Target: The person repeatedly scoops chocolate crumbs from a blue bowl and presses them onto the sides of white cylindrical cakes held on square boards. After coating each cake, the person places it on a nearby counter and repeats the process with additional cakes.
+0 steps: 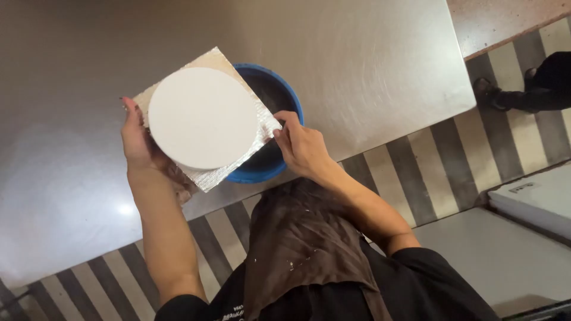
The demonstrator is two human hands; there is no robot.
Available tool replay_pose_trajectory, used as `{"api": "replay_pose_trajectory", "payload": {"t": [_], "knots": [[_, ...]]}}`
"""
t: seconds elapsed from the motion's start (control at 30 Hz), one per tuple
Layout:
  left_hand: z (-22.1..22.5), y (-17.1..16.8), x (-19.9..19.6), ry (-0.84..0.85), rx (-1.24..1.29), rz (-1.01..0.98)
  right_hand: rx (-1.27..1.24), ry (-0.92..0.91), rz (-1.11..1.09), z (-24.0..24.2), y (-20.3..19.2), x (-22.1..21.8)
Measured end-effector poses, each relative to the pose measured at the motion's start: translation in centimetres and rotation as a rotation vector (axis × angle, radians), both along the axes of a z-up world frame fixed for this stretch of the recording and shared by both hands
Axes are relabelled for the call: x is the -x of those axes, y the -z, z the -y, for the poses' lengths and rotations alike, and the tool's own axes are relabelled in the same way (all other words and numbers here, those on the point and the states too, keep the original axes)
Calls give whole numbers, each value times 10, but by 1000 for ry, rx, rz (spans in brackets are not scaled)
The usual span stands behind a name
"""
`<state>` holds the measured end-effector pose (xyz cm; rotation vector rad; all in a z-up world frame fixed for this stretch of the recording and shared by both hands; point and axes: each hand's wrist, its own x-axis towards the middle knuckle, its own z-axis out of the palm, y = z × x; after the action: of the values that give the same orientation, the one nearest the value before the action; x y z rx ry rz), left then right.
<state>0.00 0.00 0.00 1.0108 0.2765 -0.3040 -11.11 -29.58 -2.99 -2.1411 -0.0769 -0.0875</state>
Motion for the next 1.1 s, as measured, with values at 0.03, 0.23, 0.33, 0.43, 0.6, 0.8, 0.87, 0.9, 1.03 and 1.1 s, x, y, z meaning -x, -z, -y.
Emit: {"api": "replay_pose_trajectory", "payload": {"t": [0.03, 0.23, 0.33, 0.43, 0.6, 0.8, 0.87, 0.9, 1.03, 1.1], "knots": [[1, -3, -1, 3, -4, -1, -4, 3, -1, 2, 1, -2], [-9, 17, -5, -13, -12, -20, 44, -19, -5, 9, 1, -2], [-8, 23, -10, 23, 3, -2, 155, -204, 86, 16, 15, -11], [-18, 46, -5, -13, -41, -90, -21, 44, -33, 18, 25, -22], [-75, 200, 0, 144, 564, 328, -1367, 34, -799, 6, 51, -41], [72, 20, 84, -101, 792, 363, -1467, 78, -514, -15, 64, -25], [71, 56, 86, -245, 633, 285, -1422, -5, -487, -18, 65, -13], [70, 74, 88, -396, 464, 223, -1376, -112, -463, -21, 65, -10], [39, 122, 75, -505, 337, 207, -837, -312, -548, 2, 17, -18], [32, 107, 75, -576, 354, 200, -121, 118, 123, 11, 9, -18]]}}
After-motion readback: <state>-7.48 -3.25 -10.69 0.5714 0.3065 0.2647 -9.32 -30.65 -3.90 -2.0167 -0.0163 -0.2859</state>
